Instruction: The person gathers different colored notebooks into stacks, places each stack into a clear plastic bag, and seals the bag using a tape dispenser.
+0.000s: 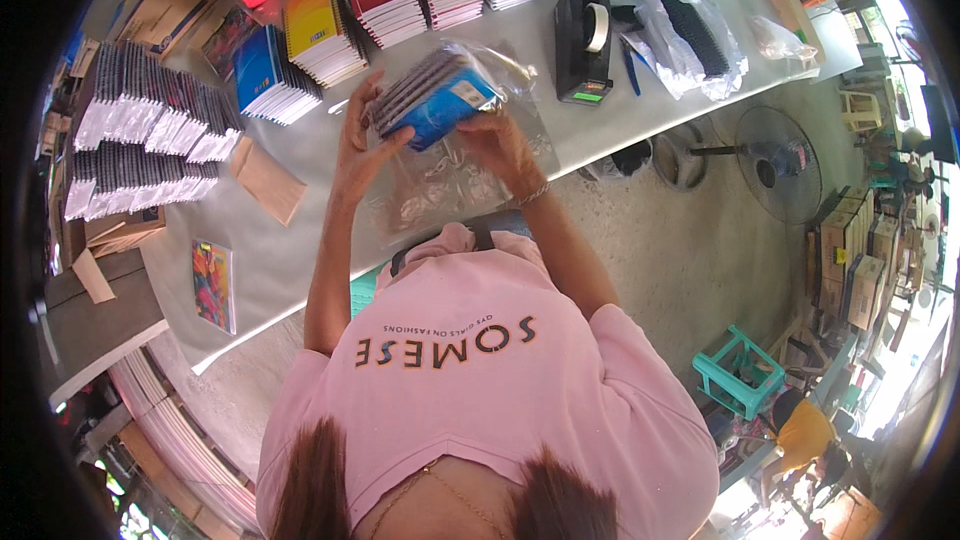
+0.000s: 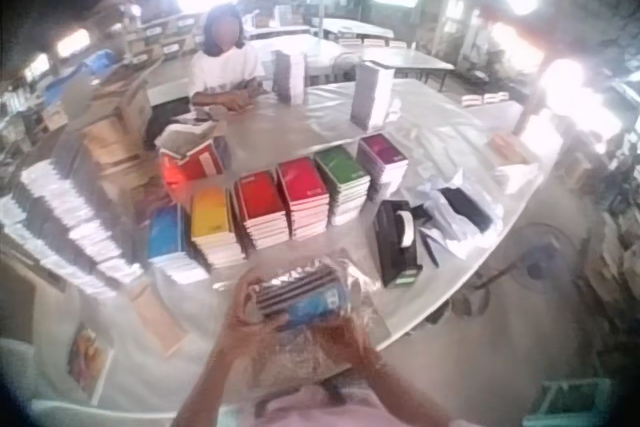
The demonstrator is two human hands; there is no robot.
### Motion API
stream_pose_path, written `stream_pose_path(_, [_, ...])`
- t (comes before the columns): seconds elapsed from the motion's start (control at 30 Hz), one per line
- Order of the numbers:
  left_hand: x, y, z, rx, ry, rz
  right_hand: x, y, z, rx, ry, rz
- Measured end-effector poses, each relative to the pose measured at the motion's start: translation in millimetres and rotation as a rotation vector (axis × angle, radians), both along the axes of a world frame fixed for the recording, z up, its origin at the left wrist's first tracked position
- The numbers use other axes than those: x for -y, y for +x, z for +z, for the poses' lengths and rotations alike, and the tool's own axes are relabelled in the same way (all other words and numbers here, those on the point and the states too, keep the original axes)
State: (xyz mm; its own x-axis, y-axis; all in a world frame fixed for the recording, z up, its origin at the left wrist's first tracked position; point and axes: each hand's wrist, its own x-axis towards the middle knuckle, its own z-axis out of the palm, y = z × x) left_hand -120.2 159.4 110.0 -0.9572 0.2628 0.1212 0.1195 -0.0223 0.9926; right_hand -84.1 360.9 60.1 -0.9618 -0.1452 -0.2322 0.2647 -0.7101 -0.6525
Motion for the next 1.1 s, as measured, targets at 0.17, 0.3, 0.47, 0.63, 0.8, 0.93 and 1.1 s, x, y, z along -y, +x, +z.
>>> stream_pose_path(0.17, [0.6, 25.7, -70.0, 0.037, -0.294, 0.062, -17.9, -29.8, 37.1, -0.313, 0.559, 0.192])
stream_pose_path(0.3, [-17.1, 35.3, -58.8, 0.067, -0.169, 0.105, -30.7, -23.3, 6.8, -0.608, 0.982, 0.206])
stream_pose_path(0.47, [1.9, 35.4, 30.3, -0.462, -0.745, 0.068, -44.3, -22.5, 68.3, -0.882, 1.382, 0.192])
stream_pose_path(0.63, [3.4, 31.8, 83.0, -0.589, -0.683, 0.093, -46.0, -29.9, 138.6, -0.990, 1.326, 0.113])
stream_pose_path(0.8, [-25.7, 30.4, 90.0, -0.339, -0.642, 0.284, -37.0, -49.9, 142.7, -0.855, 1.312, 0.179])
stream_pose_path(0.93, [-37.1, 17.6, 78.5, -0.056, -0.520, 0.424, -20.3, -62.3, 133.1, -0.833, 1.311, 0.286])
stream_pose_path(1.1, [-4.5, 27.2, 103.9, -0.121, -0.291, 0.599, -57.8, -73.2, 152.7, -0.563, 1.221, 0.247])
